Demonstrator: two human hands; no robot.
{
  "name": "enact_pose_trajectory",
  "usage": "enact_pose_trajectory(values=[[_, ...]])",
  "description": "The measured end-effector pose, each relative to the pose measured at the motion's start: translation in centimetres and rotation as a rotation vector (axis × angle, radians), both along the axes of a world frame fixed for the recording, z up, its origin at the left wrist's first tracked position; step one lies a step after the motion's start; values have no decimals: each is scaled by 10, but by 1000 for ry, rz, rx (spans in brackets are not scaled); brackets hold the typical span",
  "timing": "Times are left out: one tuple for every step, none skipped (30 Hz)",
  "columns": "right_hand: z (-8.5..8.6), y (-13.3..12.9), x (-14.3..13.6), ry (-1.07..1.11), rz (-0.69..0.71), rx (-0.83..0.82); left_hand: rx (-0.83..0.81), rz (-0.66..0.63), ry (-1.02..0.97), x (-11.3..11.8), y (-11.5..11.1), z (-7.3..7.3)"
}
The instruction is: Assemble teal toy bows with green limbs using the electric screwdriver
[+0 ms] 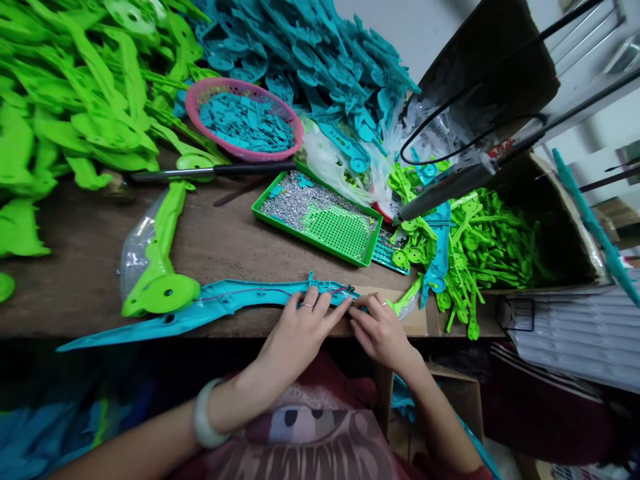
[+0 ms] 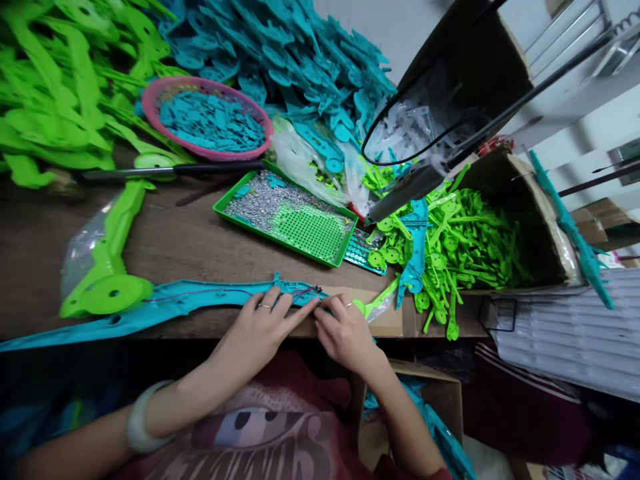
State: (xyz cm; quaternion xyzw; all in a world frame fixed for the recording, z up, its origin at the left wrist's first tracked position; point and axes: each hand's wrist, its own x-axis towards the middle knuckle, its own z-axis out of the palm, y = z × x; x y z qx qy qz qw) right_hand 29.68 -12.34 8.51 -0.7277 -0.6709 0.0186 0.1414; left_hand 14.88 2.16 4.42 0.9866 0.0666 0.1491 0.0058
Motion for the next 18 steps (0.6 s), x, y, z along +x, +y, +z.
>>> enact_pose_trajectory(values=[[3,1,3,58,-15,15,4,-1,9,1,0,0],[5,4,6,116,-51,39,7,-4,18,1,0,1],[8,8,9,173,-109,69,9,-8,23,2,0,1],[10,14,13,227,-177,91,11,-11,23,2,1,2],[12,21,17,277,-243,89,13,-13,15,2,1,2],[13,29,22,320,-284,55,13,-12,3,1,1,2],[14,38,26,359,-289,-5,11,-9,-9,1,1,2],[15,46,30,389,-263,-80,8,-6,-18,0,1,1],[16,53,34,408,-220,-156,2,-3,-22,0,1,0],[17,58,37,416,-177,-224,-6,0,-25,-1,0,-1],[19,62,40,424,-141,-275,-17,1,-26,-2,-1,-2],[21,65,43,434,-114,-311,-30,3,-25,-2,-2,-3],[23,66,45,447,-97,-333,-42,4,-24,-2,-3,-3],[25,66,46,457,-83,-343,-52,8,-24,-2,-3,-3],[26,65,46,459,-67,-341,-59,12,-21,-1,-3,-2],[27,64,46,446,-50,-331,-64,18,-16,0,-3,0],[27,62,45,414,-34,-320,-66,22,-6,0,-3,2],[26,61,43,362,-25,-308,-67,24,4,1,-2,4]])
